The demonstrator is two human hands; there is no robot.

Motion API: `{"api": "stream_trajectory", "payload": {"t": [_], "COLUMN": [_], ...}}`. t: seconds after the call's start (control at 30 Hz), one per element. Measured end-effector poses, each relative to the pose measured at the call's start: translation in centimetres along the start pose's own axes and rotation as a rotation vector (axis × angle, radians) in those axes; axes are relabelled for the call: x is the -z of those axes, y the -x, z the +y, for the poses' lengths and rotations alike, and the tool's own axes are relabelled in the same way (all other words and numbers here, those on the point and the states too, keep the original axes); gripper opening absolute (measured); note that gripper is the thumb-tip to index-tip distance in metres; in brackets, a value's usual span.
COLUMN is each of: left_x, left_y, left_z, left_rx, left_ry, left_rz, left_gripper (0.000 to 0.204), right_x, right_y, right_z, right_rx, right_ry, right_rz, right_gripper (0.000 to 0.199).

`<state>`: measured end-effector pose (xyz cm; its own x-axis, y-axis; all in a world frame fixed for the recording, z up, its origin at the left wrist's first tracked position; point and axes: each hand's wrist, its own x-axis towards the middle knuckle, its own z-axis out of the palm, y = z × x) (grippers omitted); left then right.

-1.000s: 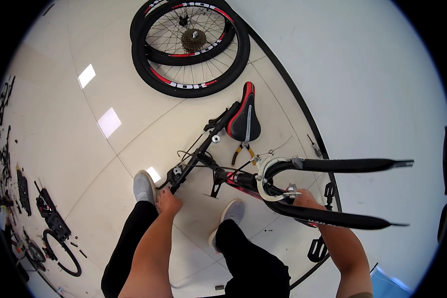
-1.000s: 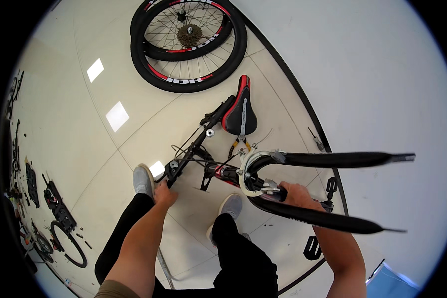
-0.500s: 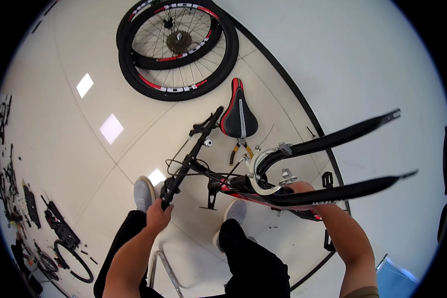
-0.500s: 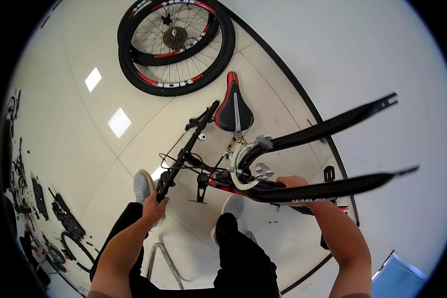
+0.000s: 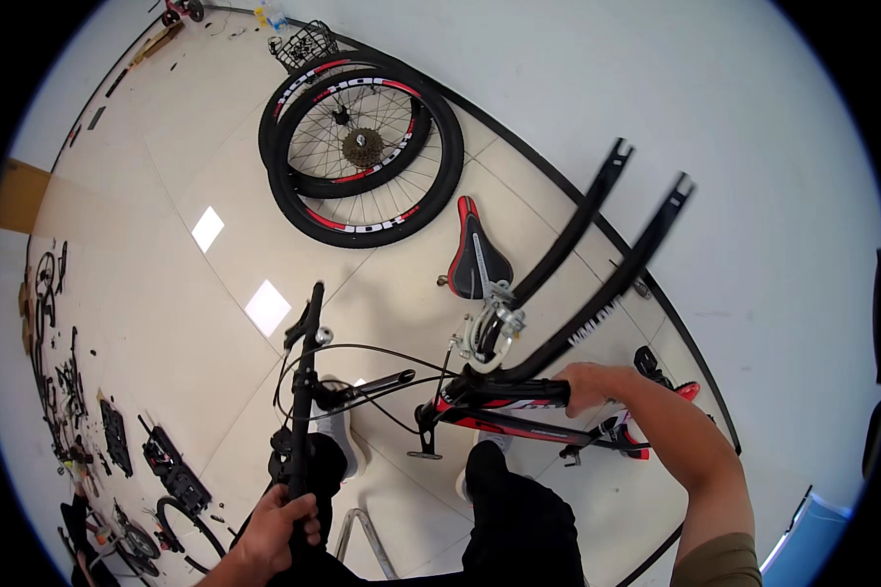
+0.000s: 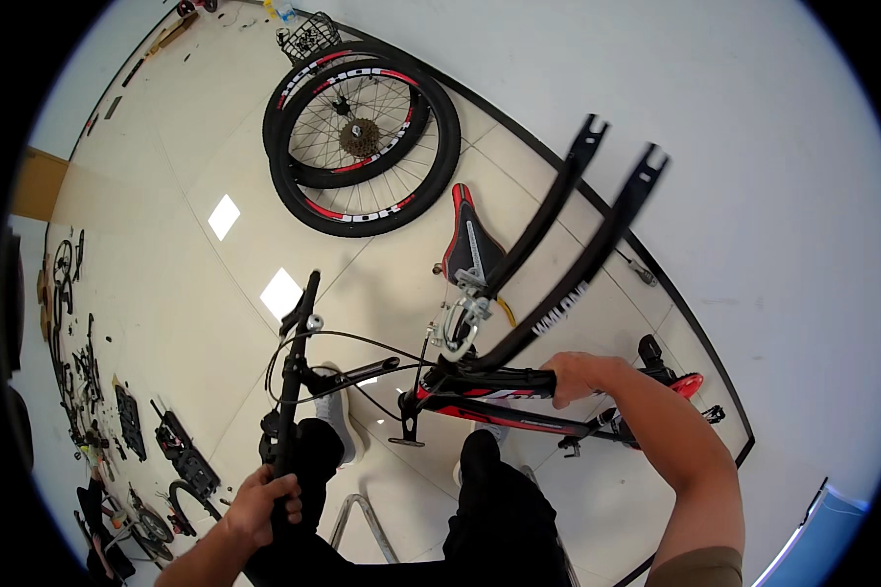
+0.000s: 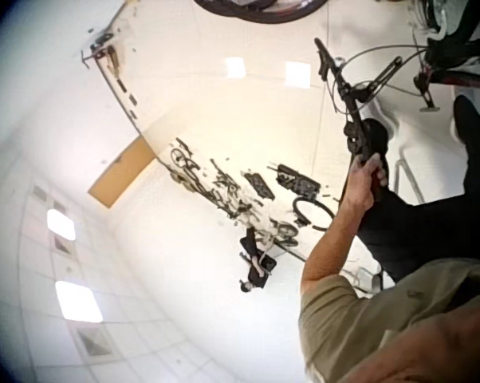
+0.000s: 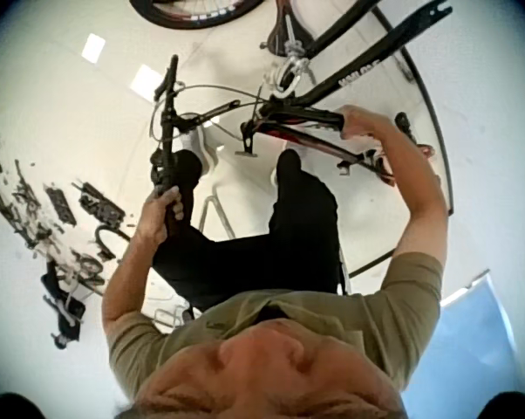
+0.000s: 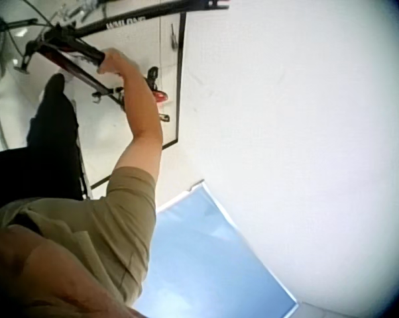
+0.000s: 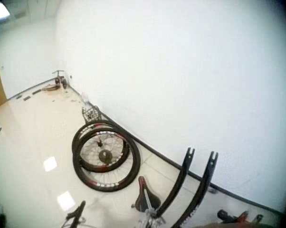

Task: The person assembles a bicycle by attaching the handlebar stem to the frame and tightening it. They manipulate the handlebar, stem, and frame, using a tool to secure the connection.

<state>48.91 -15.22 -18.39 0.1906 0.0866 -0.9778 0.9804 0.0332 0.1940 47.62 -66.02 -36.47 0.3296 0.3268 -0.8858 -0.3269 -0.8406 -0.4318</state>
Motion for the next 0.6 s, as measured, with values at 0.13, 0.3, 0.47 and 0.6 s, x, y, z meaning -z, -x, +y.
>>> {"api": "stream_trajectory", "payload": {"t": [0.13, 0.3, 0.47, 0.6], "left_x": [-0.1, 0.8, 0.2, -0.8], "left_y": [1.8, 0.6, -1.8, -3.4], "left_z": [-0.9, -2.1, -1.1, 0.0], "left_rx": [0.078, 0.137, 0.033, -0.03], "left_ry": [0.501, 0.938, 0.943, 0.949], "left_rz": [-0.102, -0.129, -0.173, -0.148], "left_gripper": [0.017, 0.021, 0.015, 0.013], "right_x": [0.9, 1.6, 1.9, 2.4], "right_y": [-2.8, -6.2, -9.5, -12.7], "right_z": [-1.0, -2.5, -4.0, -5.0], "right_rx": [-0.064, -0.21, -0.291, -0.322], "right_ry": [-0.014, 0.05, 0.131, 0.134], "right_rz": [-0.109, -0.085, -0.072, -0.115], "right_gripper": [0.032, 0.038, 0.044, 0.046]}}
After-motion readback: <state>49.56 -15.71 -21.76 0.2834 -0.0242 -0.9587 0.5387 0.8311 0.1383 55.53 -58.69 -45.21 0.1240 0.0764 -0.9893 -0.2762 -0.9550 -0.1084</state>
